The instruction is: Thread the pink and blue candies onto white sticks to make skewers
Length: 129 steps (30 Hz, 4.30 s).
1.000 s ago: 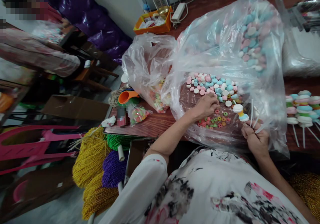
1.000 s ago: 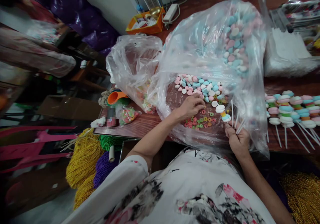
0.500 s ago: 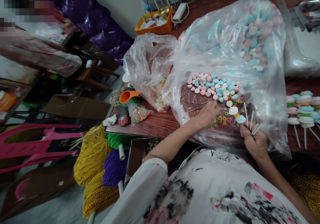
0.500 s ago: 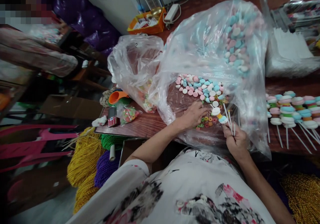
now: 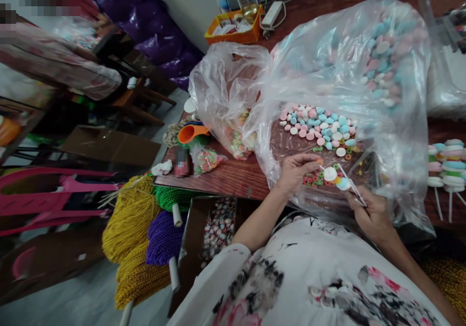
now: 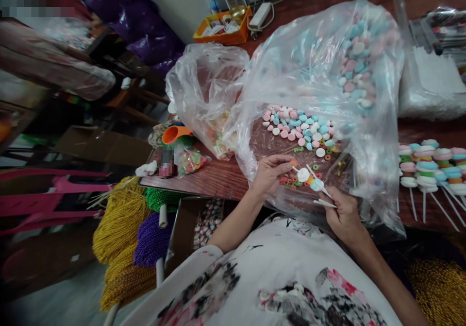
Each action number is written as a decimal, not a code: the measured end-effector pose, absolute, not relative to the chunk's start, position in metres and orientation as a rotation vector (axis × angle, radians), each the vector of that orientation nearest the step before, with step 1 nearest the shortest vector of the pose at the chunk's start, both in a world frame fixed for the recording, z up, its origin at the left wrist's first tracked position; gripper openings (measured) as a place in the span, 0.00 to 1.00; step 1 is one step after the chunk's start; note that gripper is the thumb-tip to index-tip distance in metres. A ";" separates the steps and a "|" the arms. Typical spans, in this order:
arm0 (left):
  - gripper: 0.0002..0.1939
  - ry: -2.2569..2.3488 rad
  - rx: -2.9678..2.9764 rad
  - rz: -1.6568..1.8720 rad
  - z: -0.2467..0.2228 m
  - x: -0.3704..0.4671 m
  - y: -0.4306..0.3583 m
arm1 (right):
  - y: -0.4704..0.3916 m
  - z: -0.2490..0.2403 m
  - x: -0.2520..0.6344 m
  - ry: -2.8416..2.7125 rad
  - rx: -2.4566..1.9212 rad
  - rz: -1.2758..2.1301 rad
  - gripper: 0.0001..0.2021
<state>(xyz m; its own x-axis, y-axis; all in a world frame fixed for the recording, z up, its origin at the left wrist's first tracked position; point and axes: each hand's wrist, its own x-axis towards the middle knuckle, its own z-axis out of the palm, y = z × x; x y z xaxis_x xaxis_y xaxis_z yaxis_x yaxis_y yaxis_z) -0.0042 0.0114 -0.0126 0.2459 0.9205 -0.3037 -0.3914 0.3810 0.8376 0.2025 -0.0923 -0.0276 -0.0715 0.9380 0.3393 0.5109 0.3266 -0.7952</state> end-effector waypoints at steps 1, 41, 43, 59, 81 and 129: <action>0.21 0.893 0.680 1.008 -0.012 -0.004 0.010 | -0.091 -0.027 0.202 -1.711 -1.315 0.616 0.07; 0.18 1.317 1.645 1.036 -0.016 -0.029 0.077 | -0.086 -0.051 0.197 -1.119 -1.486 0.838 0.11; 0.13 1.469 2.015 0.790 -0.018 -0.039 0.109 | -0.085 -0.056 0.198 -1.130 -1.510 0.818 0.11; 0.12 1.451 2.454 0.791 -0.045 -0.060 0.144 | -0.090 -0.068 0.203 -1.138 -1.496 0.846 0.09; 0.13 1.403 2.567 0.129 -0.030 -0.040 0.151 | -0.091 -0.077 0.206 -1.330 -1.513 0.757 0.06; 0.07 0.899 1.434 1.447 -0.017 -0.006 0.011 | -0.108 -0.035 0.178 -1.415 -1.309 0.934 0.07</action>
